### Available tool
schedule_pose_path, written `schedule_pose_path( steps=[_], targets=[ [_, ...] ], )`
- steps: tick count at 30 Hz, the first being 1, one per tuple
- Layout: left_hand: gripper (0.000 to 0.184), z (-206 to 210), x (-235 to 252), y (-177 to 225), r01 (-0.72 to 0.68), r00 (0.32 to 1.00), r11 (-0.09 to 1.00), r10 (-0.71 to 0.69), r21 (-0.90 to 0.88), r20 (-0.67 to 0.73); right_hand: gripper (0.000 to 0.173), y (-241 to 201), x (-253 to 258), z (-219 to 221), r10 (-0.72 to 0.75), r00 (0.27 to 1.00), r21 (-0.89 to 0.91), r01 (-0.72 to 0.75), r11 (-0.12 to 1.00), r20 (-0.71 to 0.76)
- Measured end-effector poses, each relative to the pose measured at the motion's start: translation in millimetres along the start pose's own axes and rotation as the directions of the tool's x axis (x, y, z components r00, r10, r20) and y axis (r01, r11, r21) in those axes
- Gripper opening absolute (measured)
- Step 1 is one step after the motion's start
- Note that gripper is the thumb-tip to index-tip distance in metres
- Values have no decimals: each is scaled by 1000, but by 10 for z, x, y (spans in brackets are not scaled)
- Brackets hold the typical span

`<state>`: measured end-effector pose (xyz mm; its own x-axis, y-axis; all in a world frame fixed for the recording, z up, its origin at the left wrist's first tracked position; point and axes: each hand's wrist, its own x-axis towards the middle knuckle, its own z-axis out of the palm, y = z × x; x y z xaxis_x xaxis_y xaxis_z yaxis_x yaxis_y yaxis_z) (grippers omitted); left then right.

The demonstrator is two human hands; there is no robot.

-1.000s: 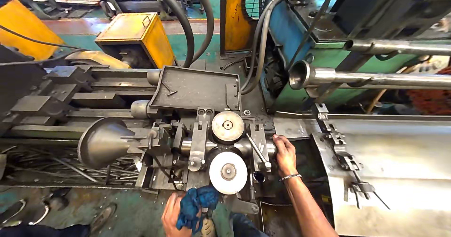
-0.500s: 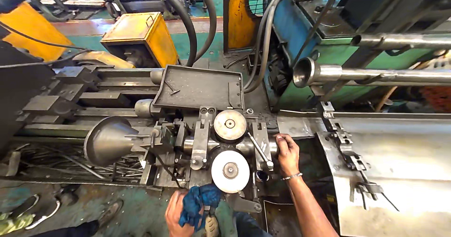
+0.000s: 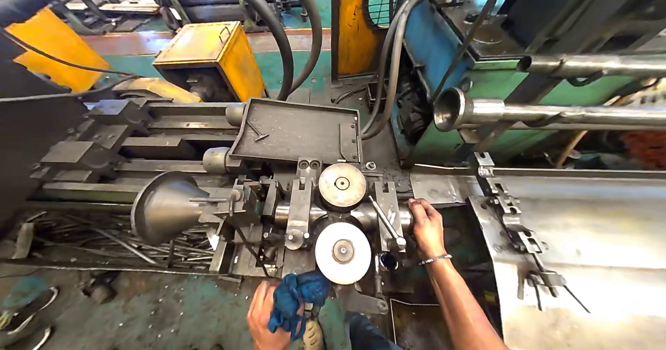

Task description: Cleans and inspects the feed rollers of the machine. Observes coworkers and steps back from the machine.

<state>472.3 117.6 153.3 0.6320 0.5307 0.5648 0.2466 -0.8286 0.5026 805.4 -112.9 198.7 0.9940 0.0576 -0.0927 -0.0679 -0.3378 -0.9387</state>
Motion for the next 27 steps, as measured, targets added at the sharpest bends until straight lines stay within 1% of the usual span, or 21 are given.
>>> schedule_pose_path(
  steps=[12,20,27],
  targets=[
    [38,5,6,10,-6,1000,1000,6,-13,1,33,31,-21,29,-29,999,68,31,997,-31],
    [41,2,-13,-21,-1,1000,999,1,-43,16,31,52,-24,34,-59,998,99,60,993,-22],
    [40,5,2,-11,-2,1000,1000,2,-30,10,31,66,-24,38,-72,997,110,74,991,-22]
  ],
)
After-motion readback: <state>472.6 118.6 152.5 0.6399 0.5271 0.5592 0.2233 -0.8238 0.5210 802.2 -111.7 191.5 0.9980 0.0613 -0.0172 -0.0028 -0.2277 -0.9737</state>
